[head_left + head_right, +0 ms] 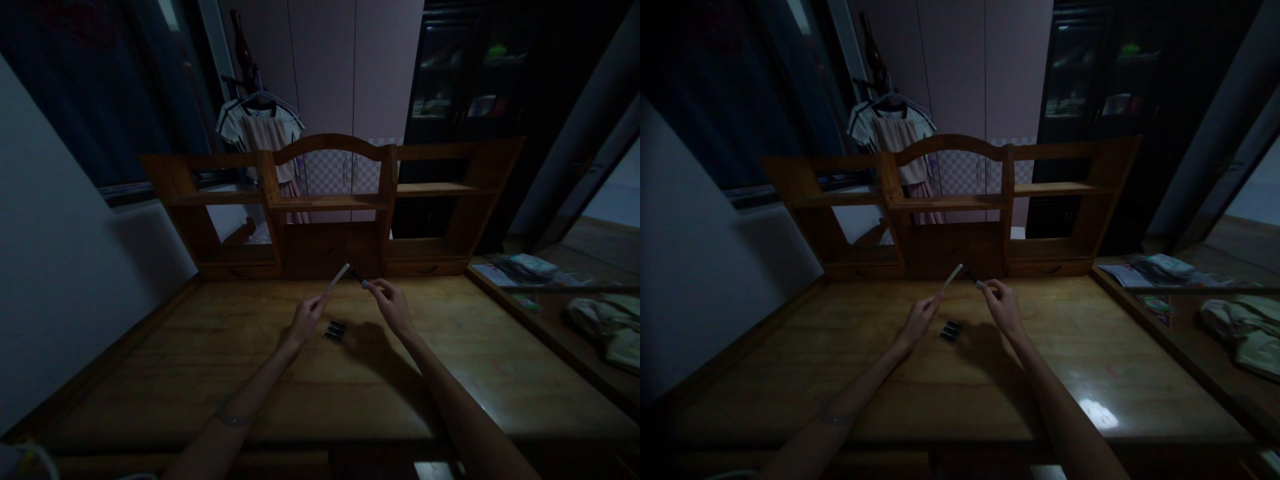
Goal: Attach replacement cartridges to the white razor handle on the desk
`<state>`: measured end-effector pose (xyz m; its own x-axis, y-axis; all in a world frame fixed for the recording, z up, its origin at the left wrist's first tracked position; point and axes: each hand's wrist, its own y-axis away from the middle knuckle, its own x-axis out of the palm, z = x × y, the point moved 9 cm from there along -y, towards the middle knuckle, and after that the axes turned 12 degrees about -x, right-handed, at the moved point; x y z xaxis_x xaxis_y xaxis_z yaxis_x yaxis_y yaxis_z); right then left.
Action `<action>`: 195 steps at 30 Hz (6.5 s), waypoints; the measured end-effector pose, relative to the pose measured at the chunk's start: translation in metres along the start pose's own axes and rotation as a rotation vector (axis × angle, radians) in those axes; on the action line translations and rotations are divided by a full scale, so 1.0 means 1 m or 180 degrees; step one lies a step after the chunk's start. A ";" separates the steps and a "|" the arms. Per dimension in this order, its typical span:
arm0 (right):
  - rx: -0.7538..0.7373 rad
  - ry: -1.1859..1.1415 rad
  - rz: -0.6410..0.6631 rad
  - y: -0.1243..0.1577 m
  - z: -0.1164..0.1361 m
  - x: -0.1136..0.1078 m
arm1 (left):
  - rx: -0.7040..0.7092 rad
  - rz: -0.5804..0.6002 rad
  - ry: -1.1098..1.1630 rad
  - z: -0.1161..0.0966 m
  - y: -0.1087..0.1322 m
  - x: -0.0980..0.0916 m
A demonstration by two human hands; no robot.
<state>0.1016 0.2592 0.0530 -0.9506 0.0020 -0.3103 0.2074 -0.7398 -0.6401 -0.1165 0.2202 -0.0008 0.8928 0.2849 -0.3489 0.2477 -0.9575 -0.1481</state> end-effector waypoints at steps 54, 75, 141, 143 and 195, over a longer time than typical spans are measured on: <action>-0.0622 -0.0495 0.0368 -0.002 0.008 0.021 | -0.1116 0.1212 0.1355 0.035 -0.003 0.033; -0.0428 -0.0441 0.0123 -0.002 0.009 0.005 | -0.1152 0.1159 0.0959 0.038 -0.003 0.033; -0.0639 0.0561 0.0122 0.003 0.000 0.008 | -0.0875 -0.0266 0.0722 0.039 -0.005 -0.015; -0.0590 0.0611 0.0178 0.004 -0.007 0.011 | -0.1038 -0.0197 0.0638 0.046 -0.004 -0.014; -0.0130 0.0803 0.0606 0.010 -0.022 0.024 | 0.0579 0.1212 -0.1671 -0.035 0.030 0.044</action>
<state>0.0857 0.2668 0.0239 -0.8076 0.0367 -0.5886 0.3900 -0.7154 -0.5798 -0.0561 0.2026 0.0120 0.5925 -0.0425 -0.8044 -0.1564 -0.9857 -0.0631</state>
